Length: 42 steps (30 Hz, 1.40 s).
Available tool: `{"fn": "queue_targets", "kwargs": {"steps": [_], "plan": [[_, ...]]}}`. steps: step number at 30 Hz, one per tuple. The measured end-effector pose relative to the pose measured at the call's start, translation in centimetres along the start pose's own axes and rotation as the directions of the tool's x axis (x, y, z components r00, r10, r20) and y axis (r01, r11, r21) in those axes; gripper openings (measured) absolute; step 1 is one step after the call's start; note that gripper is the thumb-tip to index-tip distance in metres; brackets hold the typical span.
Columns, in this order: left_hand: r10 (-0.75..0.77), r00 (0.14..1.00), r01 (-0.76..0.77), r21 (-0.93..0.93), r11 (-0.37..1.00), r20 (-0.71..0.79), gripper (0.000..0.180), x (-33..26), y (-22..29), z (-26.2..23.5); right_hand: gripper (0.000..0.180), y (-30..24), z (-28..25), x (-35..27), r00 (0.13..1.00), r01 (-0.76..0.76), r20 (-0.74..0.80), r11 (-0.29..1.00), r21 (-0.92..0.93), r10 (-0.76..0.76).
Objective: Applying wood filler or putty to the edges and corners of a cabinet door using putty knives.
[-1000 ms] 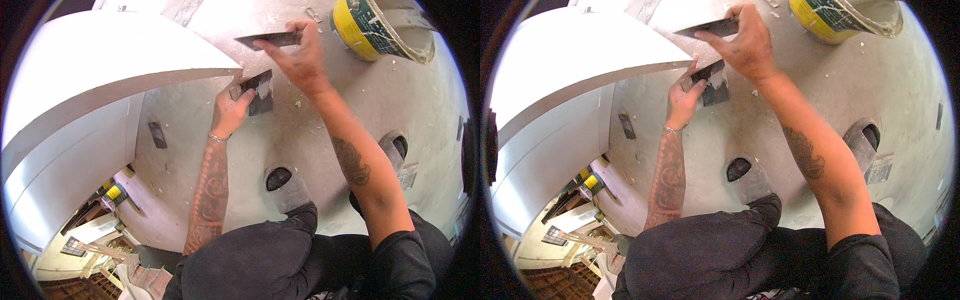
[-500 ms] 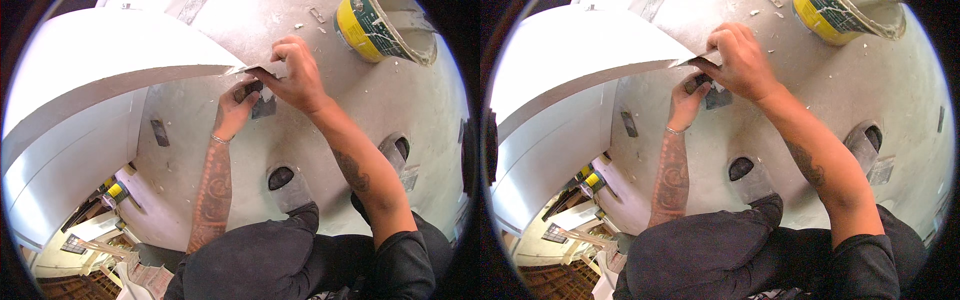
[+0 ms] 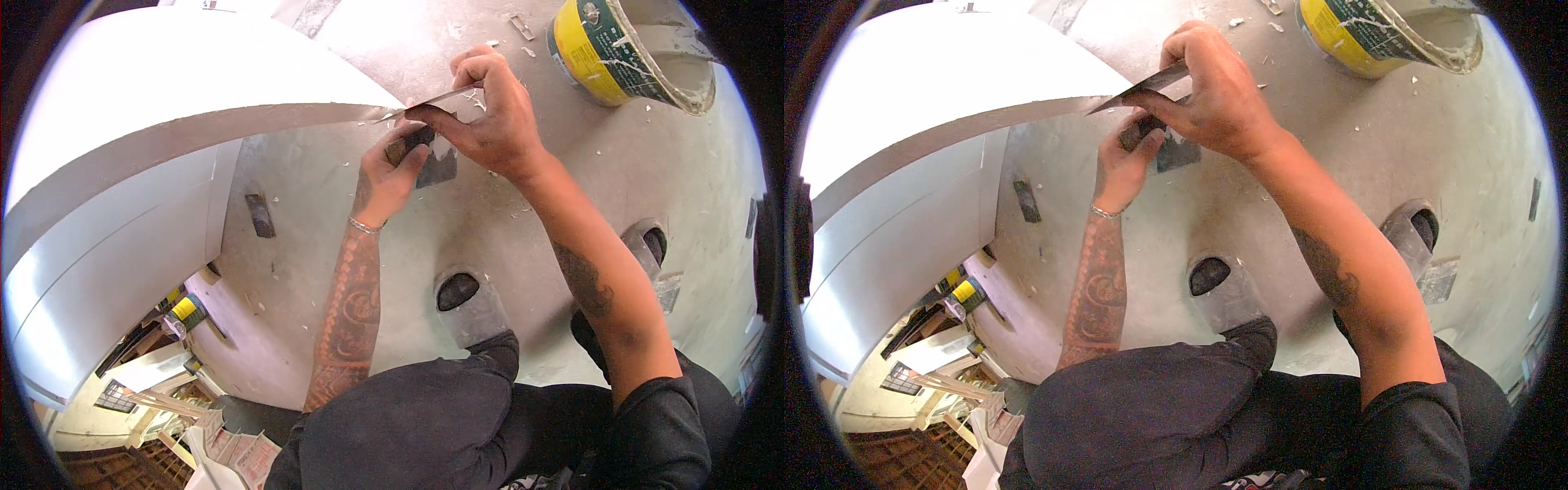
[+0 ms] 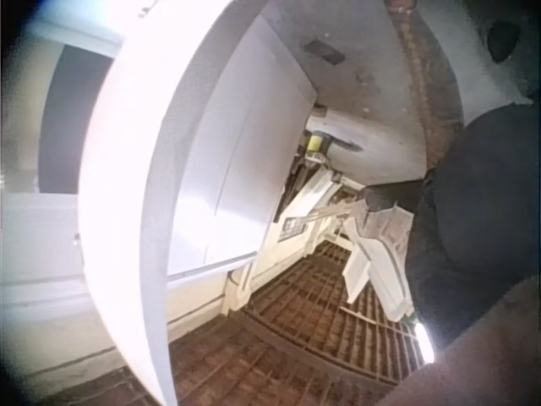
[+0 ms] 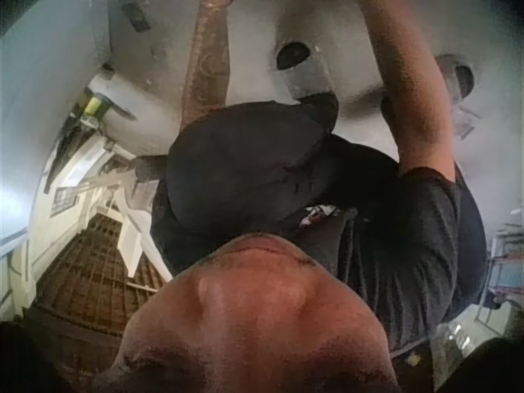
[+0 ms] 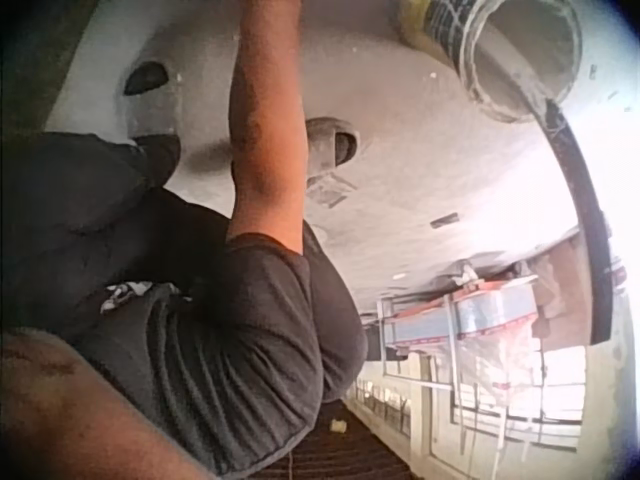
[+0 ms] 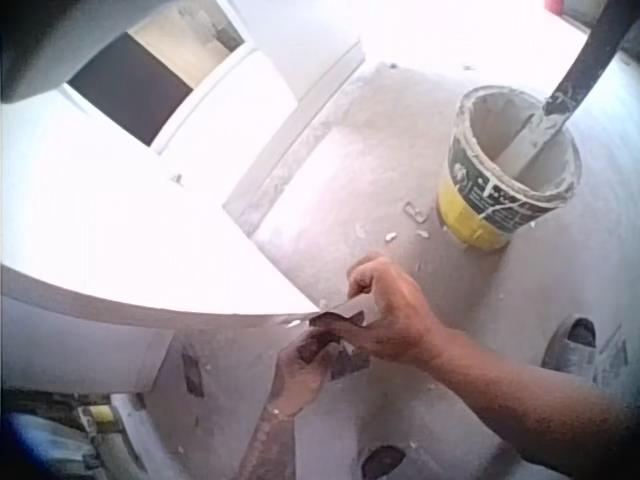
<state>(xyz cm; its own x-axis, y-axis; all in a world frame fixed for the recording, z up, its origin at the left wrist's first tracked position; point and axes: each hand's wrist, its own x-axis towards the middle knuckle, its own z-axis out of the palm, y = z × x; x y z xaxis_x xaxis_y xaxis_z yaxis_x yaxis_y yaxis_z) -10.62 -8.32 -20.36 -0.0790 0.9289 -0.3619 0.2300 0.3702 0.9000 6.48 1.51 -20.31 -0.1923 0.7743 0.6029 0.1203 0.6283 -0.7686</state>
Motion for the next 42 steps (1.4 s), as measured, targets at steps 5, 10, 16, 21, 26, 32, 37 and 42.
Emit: {"fn": "queue_targets", "kwargs": {"steps": [5, 10, 16, 21, 26, 32, 37, 42], "plan": [[-0.019, 1.000, 0.019, -0.006, 1.000, -0.018, 0.039, 0.1, -0.1, 0.5, 0.055, 0.5, 0.4, 1.3, 0.996, -0.016, 0.082, 0.995, -0.098, 0.024], [0.030, 1.000, -0.030, -0.044, 0.999, 0.004, 0.040, 0.2, 0.0, 0.1, 0.051, 1.1, 0.1, 1.7, 0.995, -0.076, -0.069, 0.988, -0.132, 0.067], [0.056, 0.998, -0.056, 0.002, 0.998, 0.010, 0.041, 0.1, 0.2, 0.0, 0.053, 2.2, -2.0, 0.5, 0.992, 0.093, 0.096, 0.983, -0.155, -0.079], [0.029, 0.999, -0.027, -0.064, 0.998, 0.030, 0.039, 0.3, -0.1, 0.1, 0.045, 2.4, -1.5, -1.1, 0.973, 0.191, 0.164, 0.966, -0.173, -0.163], [0.007, 1.000, -0.006, -0.073, 0.997, 0.020, 0.038, -0.1, -0.9, -0.1, 0.047, 1.7, -0.4, -0.8, 0.971, 0.226, 0.129, 0.947, -0.227, -0.201], [-0.024, 0.999, 0.020, -0.121, 0.992, -0.031, 0.042, -0.5, -2.0, 0.1, 0.046, 0.0, -0.1, 0.6, 0.970, 0.240, 0.011, 0.954, -0.180, -0.242], [0.029, 0.999, -0.030, -0.054, 0.998, -0.019, 0.039, -0.4, -2.0, -0.2, 0.049, -1.8, -0.3, 1.7, 0.980, 0.184, -0.043, 0.968, -0.170, -0.194], [0.052, 0.997, -0.048, -0.080, 0.996, 0.048, 0.040, -0.3, -2.5, -0.3, 0.054, -1.0, -1.9, 2.5, 0.991, 0.108, 0.085, 0.991, -0.077, -0.101]]}}
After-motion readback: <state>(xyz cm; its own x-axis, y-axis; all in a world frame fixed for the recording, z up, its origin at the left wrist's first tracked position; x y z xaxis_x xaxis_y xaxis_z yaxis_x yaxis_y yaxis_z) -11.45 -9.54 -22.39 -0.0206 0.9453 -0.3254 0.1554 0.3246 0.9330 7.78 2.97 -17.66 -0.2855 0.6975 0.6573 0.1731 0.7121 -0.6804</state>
